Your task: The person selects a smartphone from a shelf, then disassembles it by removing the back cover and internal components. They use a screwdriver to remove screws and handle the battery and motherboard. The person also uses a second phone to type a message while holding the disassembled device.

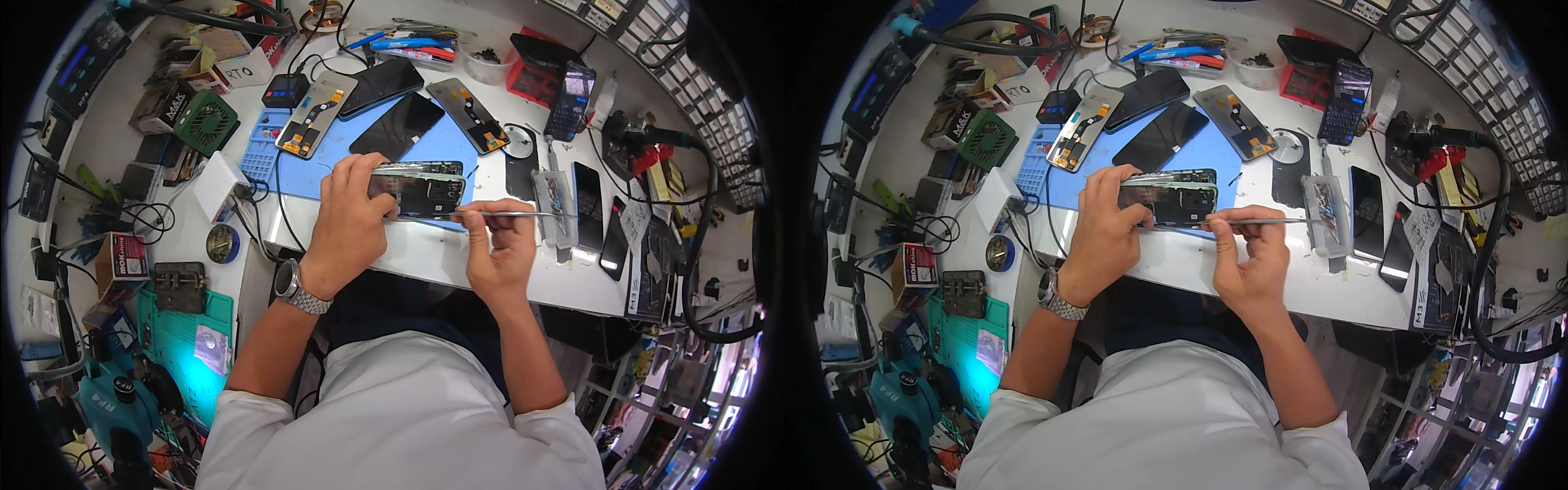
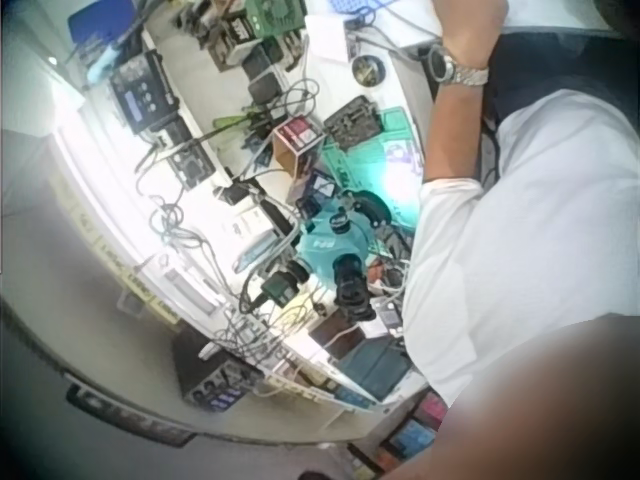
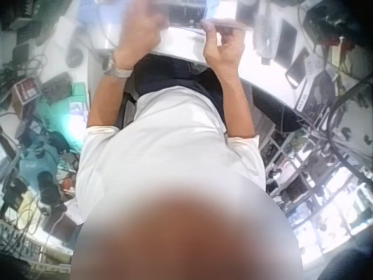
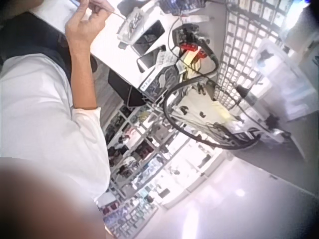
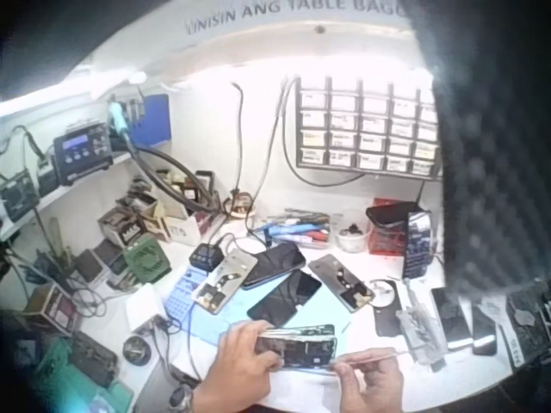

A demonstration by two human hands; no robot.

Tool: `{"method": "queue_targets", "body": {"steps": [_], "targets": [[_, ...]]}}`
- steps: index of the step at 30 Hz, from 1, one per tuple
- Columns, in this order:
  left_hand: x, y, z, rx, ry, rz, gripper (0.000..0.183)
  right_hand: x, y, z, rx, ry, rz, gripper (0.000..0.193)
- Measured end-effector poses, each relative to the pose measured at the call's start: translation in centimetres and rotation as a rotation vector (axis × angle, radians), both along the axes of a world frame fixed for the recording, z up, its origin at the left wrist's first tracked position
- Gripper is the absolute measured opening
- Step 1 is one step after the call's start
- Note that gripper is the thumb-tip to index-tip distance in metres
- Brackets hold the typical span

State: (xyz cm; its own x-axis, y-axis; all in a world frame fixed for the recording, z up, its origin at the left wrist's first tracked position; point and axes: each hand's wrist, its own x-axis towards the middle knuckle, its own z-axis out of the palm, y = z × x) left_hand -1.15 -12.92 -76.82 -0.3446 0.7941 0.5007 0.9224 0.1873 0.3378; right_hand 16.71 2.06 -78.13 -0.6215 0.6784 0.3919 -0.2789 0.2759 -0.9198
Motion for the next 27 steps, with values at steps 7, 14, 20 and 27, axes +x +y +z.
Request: {"method": "queue_targets", "body": {"steps": [7,14,20,27], "targets": [[-0.2,-0.2,0.2,-0.017,-0.018,-0.016,0.018,-2.5,-0.2,-2.0,-0.017,-0.029,0.022,0.024],[-0.6,0.1,0.7,-0.034,-0.034,-0.023,0.023,-2.1,0.0,-1.8,-0.003,0.049,-0.036,0.022],[-0.8,0.5,2.0,-0.088,-0.034,-0.005,0.034,-1.0,1.7,-0.2,-0.073,0.085,-0.128,0.026],[-1.7,1.2,2.4,-0.077,-0.105,-0.017,0.053,-2.3,1.8,0.4,0.186,-0.504,-0.219,0.026]]}}
